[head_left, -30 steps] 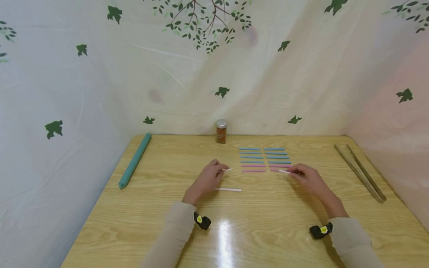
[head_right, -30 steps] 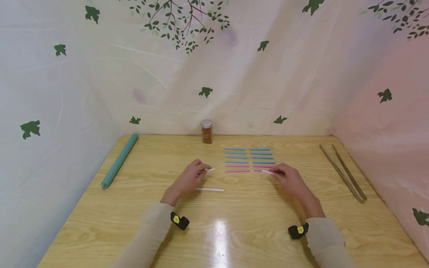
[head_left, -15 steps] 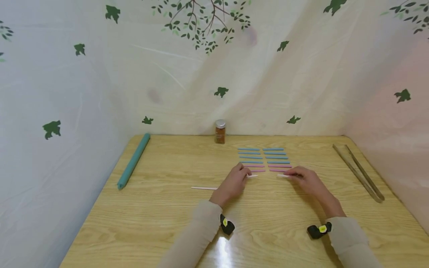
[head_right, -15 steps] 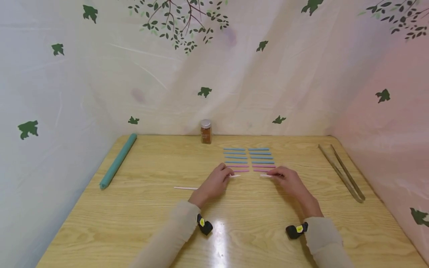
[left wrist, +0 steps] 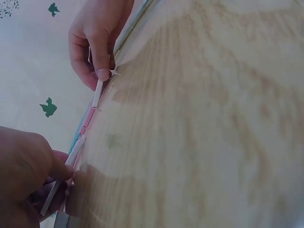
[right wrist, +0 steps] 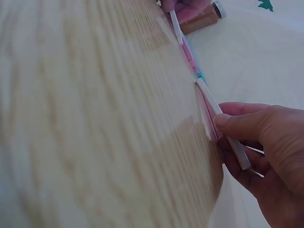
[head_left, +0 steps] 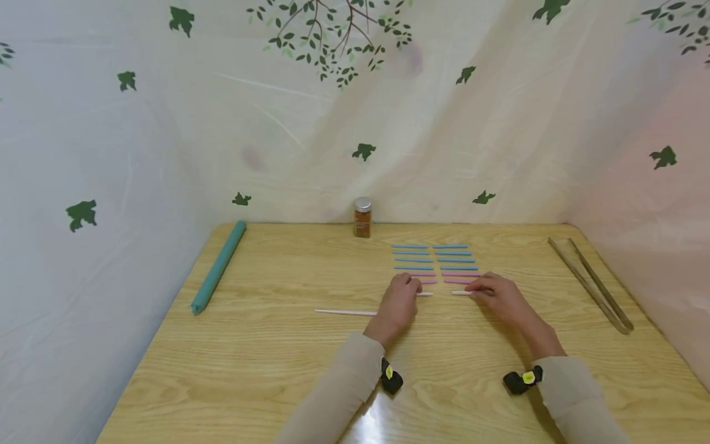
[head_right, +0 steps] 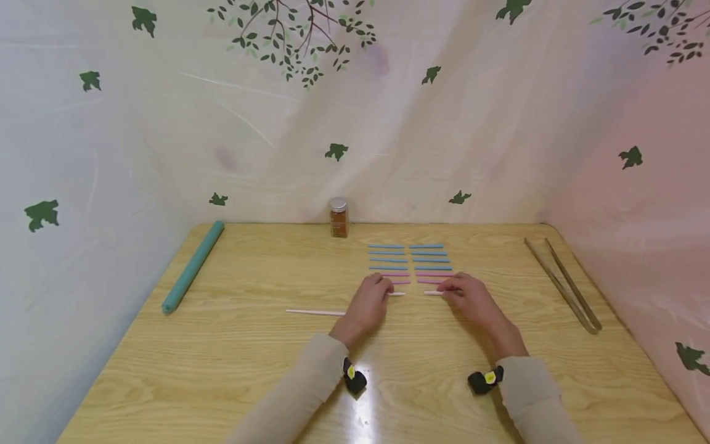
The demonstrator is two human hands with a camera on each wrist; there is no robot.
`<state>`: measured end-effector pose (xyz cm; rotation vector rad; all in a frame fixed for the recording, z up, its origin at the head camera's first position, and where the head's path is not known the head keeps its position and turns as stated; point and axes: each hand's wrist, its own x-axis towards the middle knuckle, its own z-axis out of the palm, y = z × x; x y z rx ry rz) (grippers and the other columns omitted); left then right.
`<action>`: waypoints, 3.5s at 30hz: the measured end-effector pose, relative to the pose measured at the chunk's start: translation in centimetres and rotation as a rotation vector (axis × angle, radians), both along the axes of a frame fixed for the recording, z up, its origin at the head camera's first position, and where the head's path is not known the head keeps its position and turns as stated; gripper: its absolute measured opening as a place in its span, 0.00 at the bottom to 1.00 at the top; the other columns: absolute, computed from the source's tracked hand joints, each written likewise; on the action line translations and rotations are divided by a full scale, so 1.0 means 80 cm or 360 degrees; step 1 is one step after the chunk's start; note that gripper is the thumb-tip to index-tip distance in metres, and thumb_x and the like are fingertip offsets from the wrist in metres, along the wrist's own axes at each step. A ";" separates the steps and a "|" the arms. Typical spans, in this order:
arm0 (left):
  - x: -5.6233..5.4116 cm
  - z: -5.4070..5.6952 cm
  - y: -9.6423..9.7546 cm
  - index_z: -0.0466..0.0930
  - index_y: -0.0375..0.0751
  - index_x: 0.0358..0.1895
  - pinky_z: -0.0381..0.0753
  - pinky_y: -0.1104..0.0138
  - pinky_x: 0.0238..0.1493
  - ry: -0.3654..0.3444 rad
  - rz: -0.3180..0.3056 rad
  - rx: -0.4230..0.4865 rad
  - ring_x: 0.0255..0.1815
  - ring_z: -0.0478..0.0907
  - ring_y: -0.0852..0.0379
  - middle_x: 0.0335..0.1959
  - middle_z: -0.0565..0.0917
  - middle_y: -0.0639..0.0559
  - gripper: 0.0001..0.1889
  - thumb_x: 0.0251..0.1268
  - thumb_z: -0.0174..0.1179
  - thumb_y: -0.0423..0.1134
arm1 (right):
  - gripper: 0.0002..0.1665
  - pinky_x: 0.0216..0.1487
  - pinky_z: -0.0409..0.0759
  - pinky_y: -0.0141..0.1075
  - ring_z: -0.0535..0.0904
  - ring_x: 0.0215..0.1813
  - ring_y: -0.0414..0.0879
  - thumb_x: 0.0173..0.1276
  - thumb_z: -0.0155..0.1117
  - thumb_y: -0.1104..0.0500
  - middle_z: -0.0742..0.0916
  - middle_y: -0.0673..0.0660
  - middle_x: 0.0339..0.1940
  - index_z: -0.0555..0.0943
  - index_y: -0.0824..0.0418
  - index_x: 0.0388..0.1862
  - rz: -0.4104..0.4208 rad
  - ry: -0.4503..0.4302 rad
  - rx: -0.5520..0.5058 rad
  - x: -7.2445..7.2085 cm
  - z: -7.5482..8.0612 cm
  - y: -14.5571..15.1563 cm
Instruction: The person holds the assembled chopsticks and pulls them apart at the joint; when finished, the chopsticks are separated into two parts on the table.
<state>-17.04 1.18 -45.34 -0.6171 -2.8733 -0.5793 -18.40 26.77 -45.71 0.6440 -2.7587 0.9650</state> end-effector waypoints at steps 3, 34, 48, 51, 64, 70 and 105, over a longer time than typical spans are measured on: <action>-0.001 -0.001 0.003 0.80 0.45 0.43 0.74 0.69 0.51 -0.0007 0.0025 -0.0038 0.47 0.74 0.55 0.42 0.78 0.53 0.12 0.57 0.61 0.28 | 0.07 0.41 0.81 0.31 0.79 0.39 0.43 0.60 0.67 0.69 0.83 0.54 0.35 0.86 0.61 0.36 0.0004 0.0007 0.0007 0.000 0.000 -0.001; -0.002 -0.008 0.005 0.83 0.45 0.42 0.73 0.68 0.53 0.0116 -0.0005 0.0019 0.46 0.75 0.56 0.39 0.78 0.53 0.11 0.61 0.57 0.28 | 0.10 0.45 0.80 0.47 0.81 0.44 0.55 0.59 0.66 0.72 0.86 0.58 0.39 0.86 0.62 0.38 -0.0005 0.0033 0.0059 0.000 -0.002 -0.012; 0.005 0.008 -0.015 0.81 0.48 0.43 0.73 0.65 0.46 0.0137 0.0026 0.0055 0.43 0.73 0.55 0.40 0.78 0.54 0.08 0.66 0.55 0.33 | 0.11 0.43 0.79 0.48 0.81 0.40 0.53 0.60 0.65 0.72 0.83 0.56 0.35 0.84 0.64 0.42 0.0010 0.0156 0.0118 0.003 0.018 -0.028; 0.007 0.017 -0.033 0.81 0.47 0.44 0.72 0.65 0.45 0.0141 0.0018 0.0080 0.40 0.71 0.55 0.40 0.77 0.54 0.08 0.68 0.54 0.34 | 0.13 0.42 0.79 0.47 0.81 0.40 0.53 0.60 0.65 0.71 0.84 0.57 0.37 0.84 0.64 0.44 0.0032 0.0125 0.0087 0.004 0.027 -0.039; 0.012 0.018 -0.137 0.82 0.41 0.42 0.75 0.62 0.44 -0.0090 0.0116 0.0226 0.40 0.72 0.53 0.39 0.78 0.50 0.07 0.67 0.55 0.34 | 0.13 0.45 0.78 0.46 0.78 0.43 0.50 0.64 0.64 0.67 0.84 0.56 0.41 0.83 0.62 0.48 0.0143 -0.0045 -0.0021 0.011 0.037 -0.105; 0.018 0.017 -0.178 0.82 0.41 0.41 0.75 0.61 0.45 -0.0203 0.0109 0.0304 0.42 0.73 0.53 0.37 0.78 0.51 0.06 0.66 0.58 0.35 | 0.15 0.44 0.79 0.41 0.79 0.42 0.49 0.63 0.65 0.68 0.84 0.59 0.42 0.81 0.65 0.49 0.0238 -0.0099 -0.0143 0.017 0.031 -0.140; 0.027 0.022 -0.208 0.77 0.41 0.38 0.75 0.66 0.38 -0.0494 -0.0223 0.0301 0.35 0.73 0.61 0.33 0.78 0.55 0.02 0.68 0.57 0.35 | 0.03 0.37 0.75 0.30 0.72 0.34 0.36 0.66 0.63 0.62 0.79 0.46 0.31 0.82 0.57 0.37 0.0444 -0.0280 0.0007 0.034 0.016 -0.194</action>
